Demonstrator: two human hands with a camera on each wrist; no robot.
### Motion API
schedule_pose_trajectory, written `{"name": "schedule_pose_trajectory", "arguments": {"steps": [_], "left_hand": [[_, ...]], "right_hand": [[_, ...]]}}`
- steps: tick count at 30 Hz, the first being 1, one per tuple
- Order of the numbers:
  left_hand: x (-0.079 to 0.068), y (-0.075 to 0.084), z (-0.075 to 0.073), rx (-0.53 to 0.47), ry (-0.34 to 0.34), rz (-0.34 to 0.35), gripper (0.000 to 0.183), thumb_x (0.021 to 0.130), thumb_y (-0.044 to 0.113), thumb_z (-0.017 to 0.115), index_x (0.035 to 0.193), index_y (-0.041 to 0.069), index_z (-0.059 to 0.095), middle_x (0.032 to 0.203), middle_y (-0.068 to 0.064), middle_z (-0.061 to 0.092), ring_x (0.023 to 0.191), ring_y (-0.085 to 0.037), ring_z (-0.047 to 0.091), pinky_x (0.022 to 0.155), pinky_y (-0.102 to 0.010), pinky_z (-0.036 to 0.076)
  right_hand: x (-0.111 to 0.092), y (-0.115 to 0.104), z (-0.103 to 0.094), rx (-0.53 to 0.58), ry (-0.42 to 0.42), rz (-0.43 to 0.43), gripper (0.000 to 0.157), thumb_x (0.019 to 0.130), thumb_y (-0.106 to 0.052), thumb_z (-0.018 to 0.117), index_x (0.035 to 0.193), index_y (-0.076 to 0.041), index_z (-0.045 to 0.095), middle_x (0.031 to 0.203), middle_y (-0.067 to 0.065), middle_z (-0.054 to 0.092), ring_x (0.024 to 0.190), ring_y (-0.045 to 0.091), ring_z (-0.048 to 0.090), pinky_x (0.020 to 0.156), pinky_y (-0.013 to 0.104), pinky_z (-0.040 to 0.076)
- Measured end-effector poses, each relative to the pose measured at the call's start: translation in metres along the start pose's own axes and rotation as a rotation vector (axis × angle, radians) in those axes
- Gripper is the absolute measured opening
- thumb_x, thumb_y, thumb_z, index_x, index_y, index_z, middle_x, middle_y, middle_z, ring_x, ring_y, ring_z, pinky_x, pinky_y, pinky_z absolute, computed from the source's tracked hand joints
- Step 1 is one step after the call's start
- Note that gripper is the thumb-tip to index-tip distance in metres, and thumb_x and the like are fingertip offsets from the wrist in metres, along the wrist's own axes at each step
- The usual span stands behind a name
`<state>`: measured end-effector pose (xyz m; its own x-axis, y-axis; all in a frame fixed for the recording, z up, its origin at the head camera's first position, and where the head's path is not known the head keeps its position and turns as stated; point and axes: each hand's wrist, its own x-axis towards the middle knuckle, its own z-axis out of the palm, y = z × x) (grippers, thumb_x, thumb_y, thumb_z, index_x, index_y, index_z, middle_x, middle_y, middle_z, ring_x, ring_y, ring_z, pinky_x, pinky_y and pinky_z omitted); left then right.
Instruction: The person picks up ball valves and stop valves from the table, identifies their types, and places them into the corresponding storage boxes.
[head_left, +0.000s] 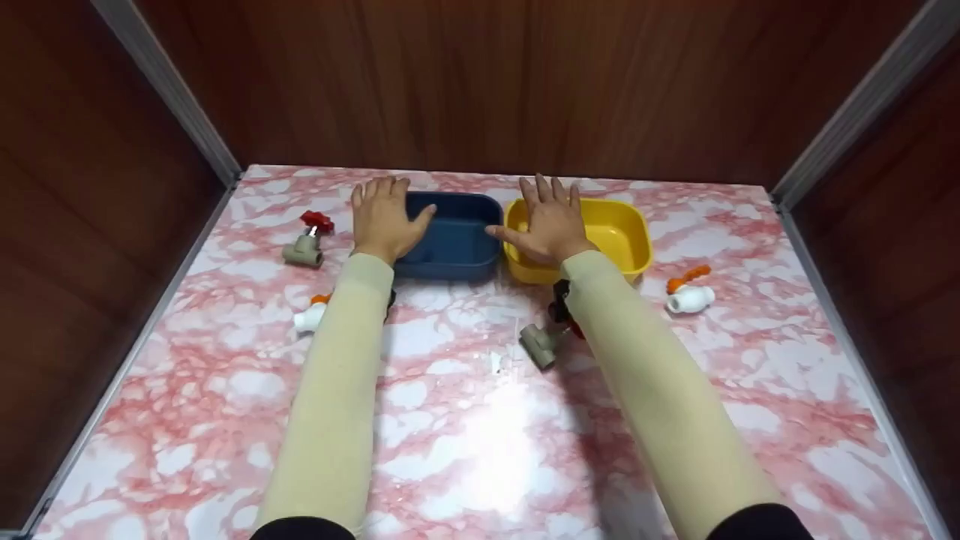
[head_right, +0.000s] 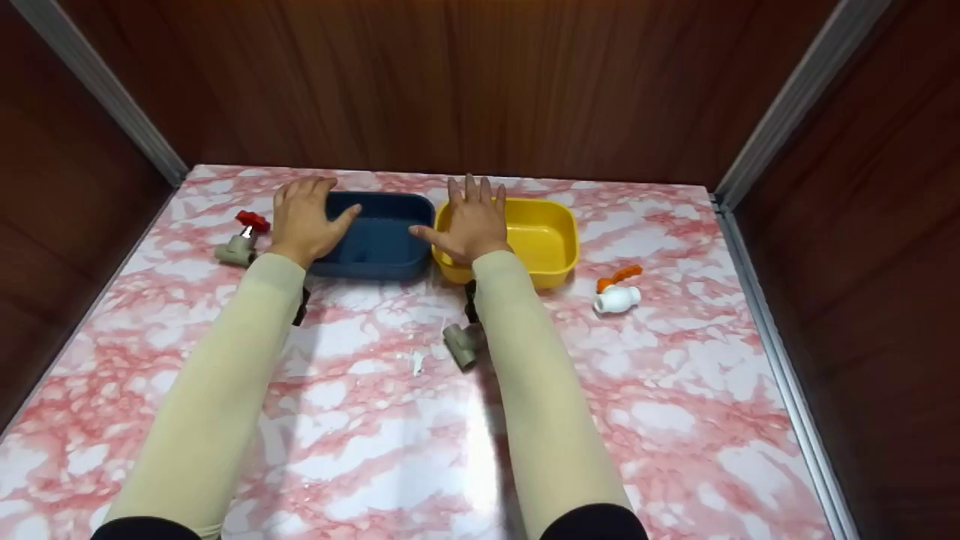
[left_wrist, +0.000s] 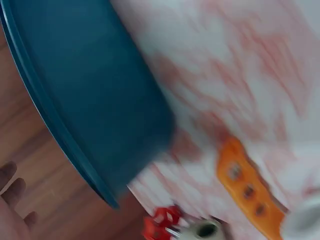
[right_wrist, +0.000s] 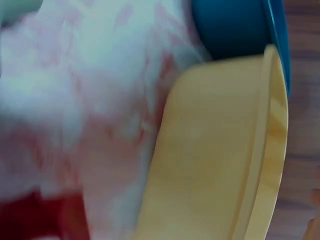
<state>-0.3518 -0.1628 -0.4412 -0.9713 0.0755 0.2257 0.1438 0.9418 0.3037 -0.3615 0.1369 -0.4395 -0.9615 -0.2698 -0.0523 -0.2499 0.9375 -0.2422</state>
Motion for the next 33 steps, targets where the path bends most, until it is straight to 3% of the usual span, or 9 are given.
{"name": "schedule_pose_trajectory", "arguments": {"steps": [7,16,26,29,33], "left_hand": [[-0.013,-0.039,-0.008,-0.012,0.034,-0.091,0.081,0.113,0.062,0.059,0.170,0.004,0.053,0.175,-0.024,0.055,0.170,-0.045,0.042,0.146,-0.070,0.021],[-0.029,-0.080,-0.014,-0.046,0.029,-0.223,0.083,0.113,0.060,0.060,0.170,0.002,0.051,0.176,-0.027,0.052,0.170,-0.046,0.039,0.145,-0.070,0.018],[-0.040,-0.112,-0.014,-0.038,0.061,-0.364,0.074,0.110,0.046,0.061,0.163,-0.004,0.053,0.166,-0.033,0.058,0.158,-0.053,0.050,0.135,-0.070,0.034],[-0.045,-0.121,-0.013,-0.030,0.030,-0.397,0.075,0.109,0.049,0.060,0.161,-0.006,0.054,0.164,-0.034,0.058,0.156,-0.054,0.049,0.133,-0.072,0.035],[-0.050,-0.133,-0.015,-0.018,-0.071,-0.438,0.085,0.110,0.055,0.058,0.168,-0.006,0.047,0.172,-0.036,0.049,0.161,-0.057,0.042,0.135,-0.074,0.031]], "right_hand": [[0.009,-0.022,0.009,-0.023,-0.012,-0.090,0.123,0.103,-0.091,0.045,0.187,-0.007,0.011,0.198,0.015,0.010,0.186,0.041,0.004,0.151,0.066,-0.002],[0.014,-0.035,0.023,-0.060,-0.059,-0.102,0.125,0.102,-0.092,0.045,0.187,-0.007,0.010,0.198,0.014,0.010,0.186,0.043,0.004,0.151,0.067,-0.002],[0.014,-0.038,0.037,-0.074,-0.086,-0.075,0.130,0.101,-0.095,0.045,0.186,-0.004,0.008,0.198,0.016,0.009,0.186,0.042,0.004,0.149,0.068,-0.009],[0.015,-0.038,0.038,-0.092,-0.094,-0.068,0.134,0.098,-0.099,0.043,0.186,-0.004,0.007,0.198,0.016,0.007,0.186,0.042,0.003,0.149,0.068,-0.009],[0.015,-0.040,0.039,-0.091,-0.107,-0.071,0.137,0.096,-0.101,0.043,0.186,-0.005,0.006,0.198,0.015,0.005,0.186,0.041,0.001,0.149,0.067,-0.010]]}}
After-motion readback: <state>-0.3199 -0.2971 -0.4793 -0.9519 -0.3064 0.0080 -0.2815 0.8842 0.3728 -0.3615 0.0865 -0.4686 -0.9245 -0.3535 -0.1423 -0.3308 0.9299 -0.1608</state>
